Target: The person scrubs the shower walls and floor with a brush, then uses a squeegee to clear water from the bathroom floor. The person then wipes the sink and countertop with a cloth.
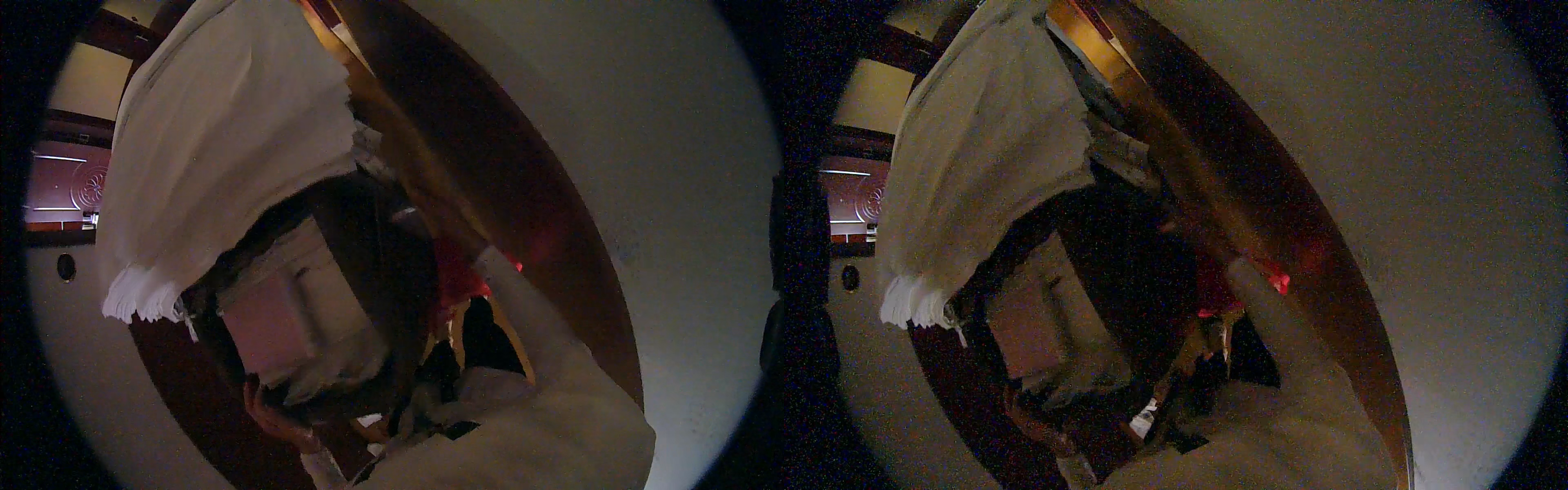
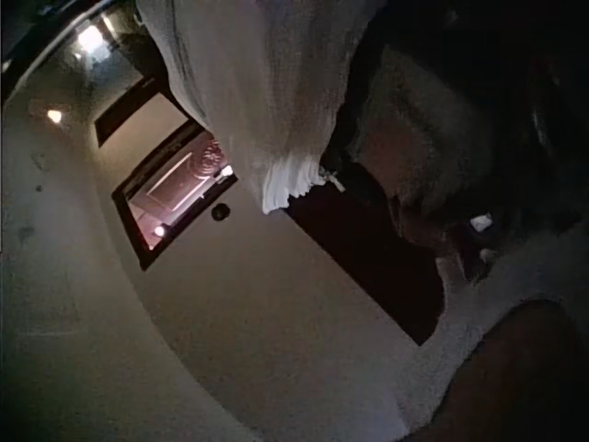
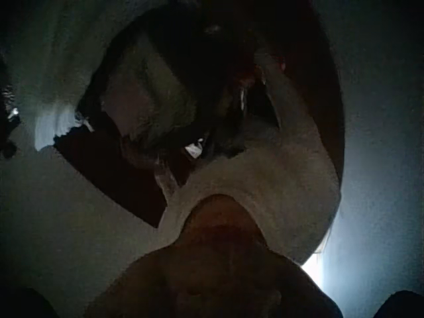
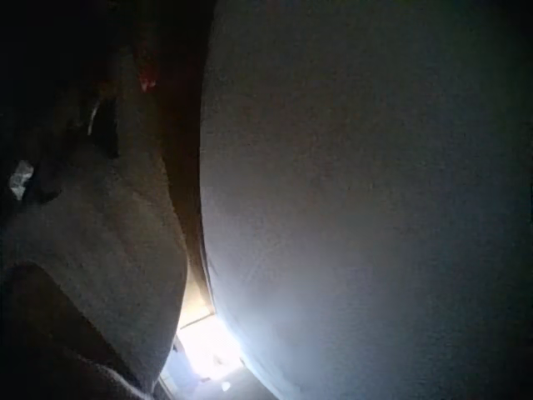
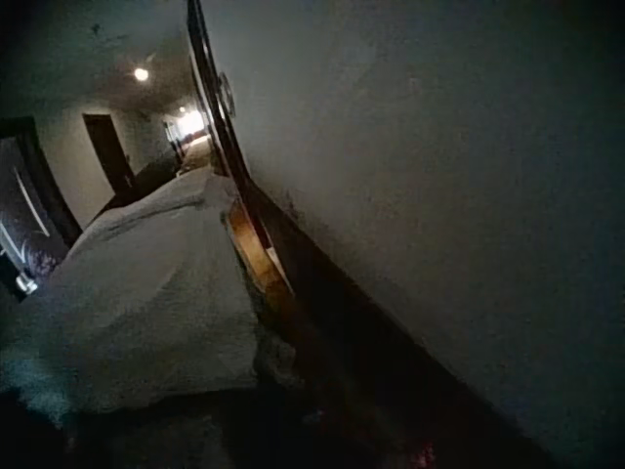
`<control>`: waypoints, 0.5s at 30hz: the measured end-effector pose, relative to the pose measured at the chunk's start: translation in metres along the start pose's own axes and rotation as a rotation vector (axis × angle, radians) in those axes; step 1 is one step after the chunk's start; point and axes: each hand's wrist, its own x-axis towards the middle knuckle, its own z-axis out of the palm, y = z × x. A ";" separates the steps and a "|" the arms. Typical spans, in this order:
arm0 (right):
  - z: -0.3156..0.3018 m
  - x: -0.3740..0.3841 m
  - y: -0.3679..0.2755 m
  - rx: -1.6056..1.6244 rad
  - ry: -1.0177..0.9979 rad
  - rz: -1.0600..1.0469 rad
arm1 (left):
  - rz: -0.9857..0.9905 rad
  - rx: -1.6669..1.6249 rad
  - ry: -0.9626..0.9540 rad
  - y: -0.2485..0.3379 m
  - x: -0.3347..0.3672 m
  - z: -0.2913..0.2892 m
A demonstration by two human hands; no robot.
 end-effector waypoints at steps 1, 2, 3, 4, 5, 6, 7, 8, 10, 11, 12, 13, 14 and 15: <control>0.009 0.021 -0.022 -0.019 -0.047 -0.007 | -0.113 0.030 -0.018 0.012 0.005 0.001; 0.016 0.044 -0.037 -0.038 -0.076 -0.022 | -0.145 0.006 -0.006 0.008 0.006 0.005; 0.025 0.068 -0.049 -0.079 -0.097 -0.052 | -0.181 -0.014 0.009 -0.002 0.000 0.002; 0.027 0.094 -0.058 -0.123 -0.090 -0.068 | -0.174 -0.021 -0.004 -0.021 -0.002 0.001; 0.029 0.117 -0.065 -0.181 -0.075 -0.086 | -0.171 -0.025 -0.013 -0.040 -0.005 -0.001; 0.031 0.136 -0.070 -0.238 -0.056 -0.098 | -0.137 -0.002 -0.039 -0.070 -0.007 -0.008; 0.055 0.148 -0.071 -0.309 -0.075 -0.114 | -0.041 0.010 -0.073 -0.077 -0.016 -0.011; 0.065 0.159 -0.069 -0.374 -0.058 -0.116 | 0.075 -0.002 -0.123 -0.073 -0.006 -0.004; 0.083 0.172 -0.061 -0.487 -0.029 -0.109 | 0.503 -0.093 -0.282 -0.050 0.036 0.003; 0.092 0.172 -0.056 -0.510 -0.034 -0.107 | 0.709 -0.130 -0.358 -0.031 0.061 0.002; 0.096 0.173 -0.051 -0.525 -0.032 -0.108 | 0.648 -0.125 -0.360 -0.027 0.064 0.001; 0.096 0.171 -0.044 -0.532 -0.033 -0.110 | 0.499 -0.094 -0.341 -0.028 0.058 0.001; 0.100 0.168 -0.039 -0.539 -0.046 -0.112 | 0.286 -0.061 -0.308 -0.030 0.045 -0.001; 0.103 0.163 -0.035 -0.544 -0.046 -0.114 | 0.195 -0.049 -0.300 -0.035 0.041 -0.005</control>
